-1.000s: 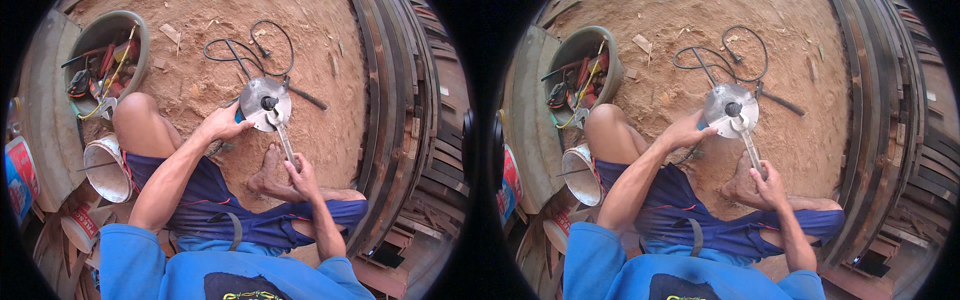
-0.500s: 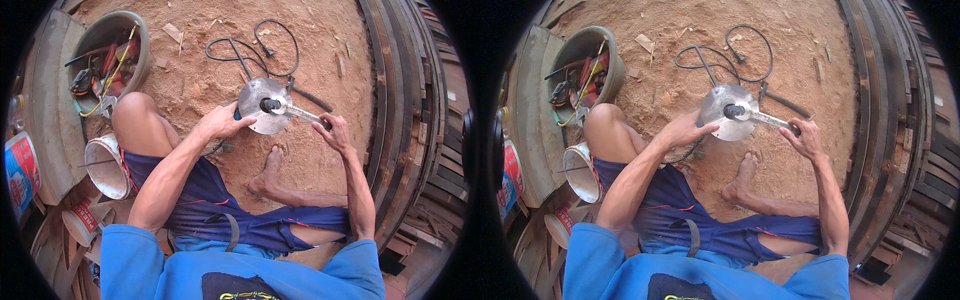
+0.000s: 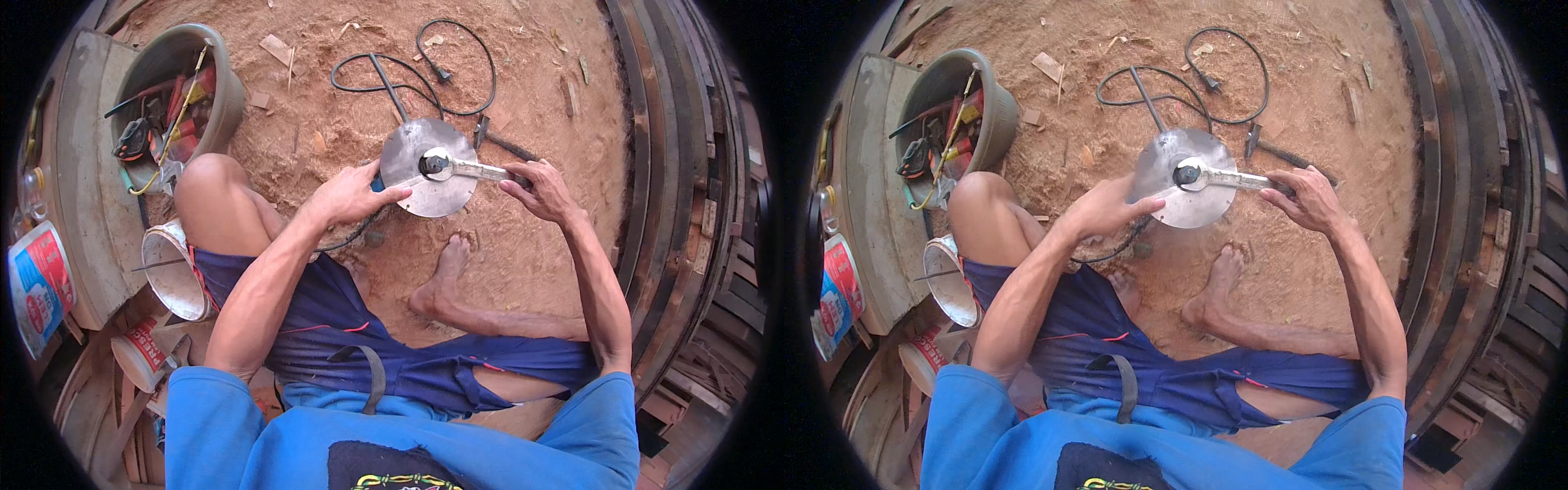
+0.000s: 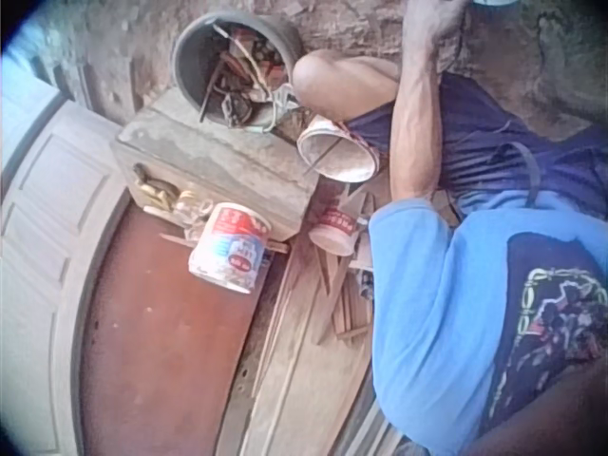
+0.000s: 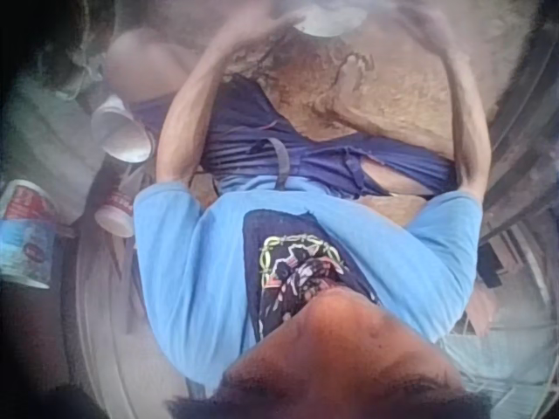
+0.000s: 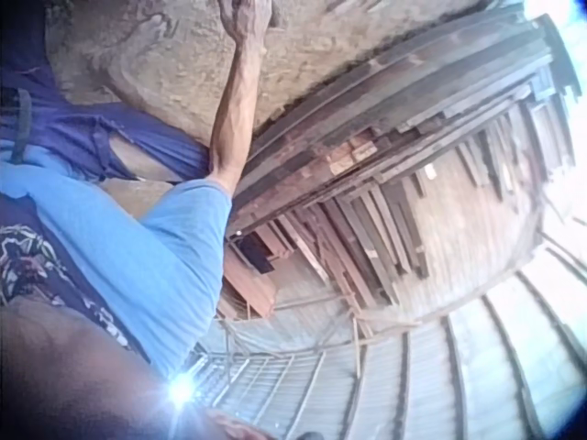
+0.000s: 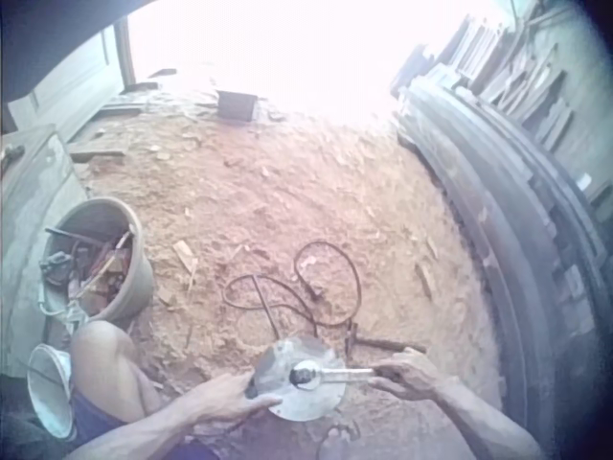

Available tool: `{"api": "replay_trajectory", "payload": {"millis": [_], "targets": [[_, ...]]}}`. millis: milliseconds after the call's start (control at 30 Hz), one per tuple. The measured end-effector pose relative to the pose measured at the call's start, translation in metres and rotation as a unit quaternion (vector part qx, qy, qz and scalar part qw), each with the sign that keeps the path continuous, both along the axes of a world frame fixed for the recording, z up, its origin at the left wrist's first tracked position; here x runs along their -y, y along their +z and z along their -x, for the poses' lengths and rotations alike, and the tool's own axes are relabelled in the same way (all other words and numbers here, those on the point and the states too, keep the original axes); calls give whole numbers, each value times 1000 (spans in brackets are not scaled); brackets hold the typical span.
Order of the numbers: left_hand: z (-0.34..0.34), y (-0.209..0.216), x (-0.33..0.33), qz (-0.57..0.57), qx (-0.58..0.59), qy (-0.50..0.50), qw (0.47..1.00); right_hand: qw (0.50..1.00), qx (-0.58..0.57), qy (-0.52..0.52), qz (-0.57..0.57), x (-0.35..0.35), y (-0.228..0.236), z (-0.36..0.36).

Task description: The person sits on the ground and repairs a blue electric tool. They use a hammer to tap a metal component, then remove a circular blade and replace it with a new one. They secure the blade using a screwdriver and a wrench, tightening the assembly.

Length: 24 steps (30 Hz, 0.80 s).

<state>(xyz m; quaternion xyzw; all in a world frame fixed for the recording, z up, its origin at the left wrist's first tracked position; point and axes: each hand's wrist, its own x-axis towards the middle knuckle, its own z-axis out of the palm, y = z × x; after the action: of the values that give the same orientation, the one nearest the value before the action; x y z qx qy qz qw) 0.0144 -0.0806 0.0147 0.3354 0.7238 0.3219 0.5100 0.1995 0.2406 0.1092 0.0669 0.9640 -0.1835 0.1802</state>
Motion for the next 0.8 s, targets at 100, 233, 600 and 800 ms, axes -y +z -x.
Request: {"api": "replay_trajectory", "payload": {"millis": [100, 233, 600, 800], "targets": [[4, -1, -1, -16, 9, 9, 1000, 997, 54, -42, 42, 7, 6, -9], [7, -5, 0, -4, 70, 51, 996, 980, 131, -64, 134, 25, 21, -27], [13, -22, 13, -130, -78, -92, 984, 789, 209, -305, 490, 30, 3, -55], [0, -21, 15, -90, -76, -60, 991, 769, 217, -324, 506, 35, -8, -66]]}}
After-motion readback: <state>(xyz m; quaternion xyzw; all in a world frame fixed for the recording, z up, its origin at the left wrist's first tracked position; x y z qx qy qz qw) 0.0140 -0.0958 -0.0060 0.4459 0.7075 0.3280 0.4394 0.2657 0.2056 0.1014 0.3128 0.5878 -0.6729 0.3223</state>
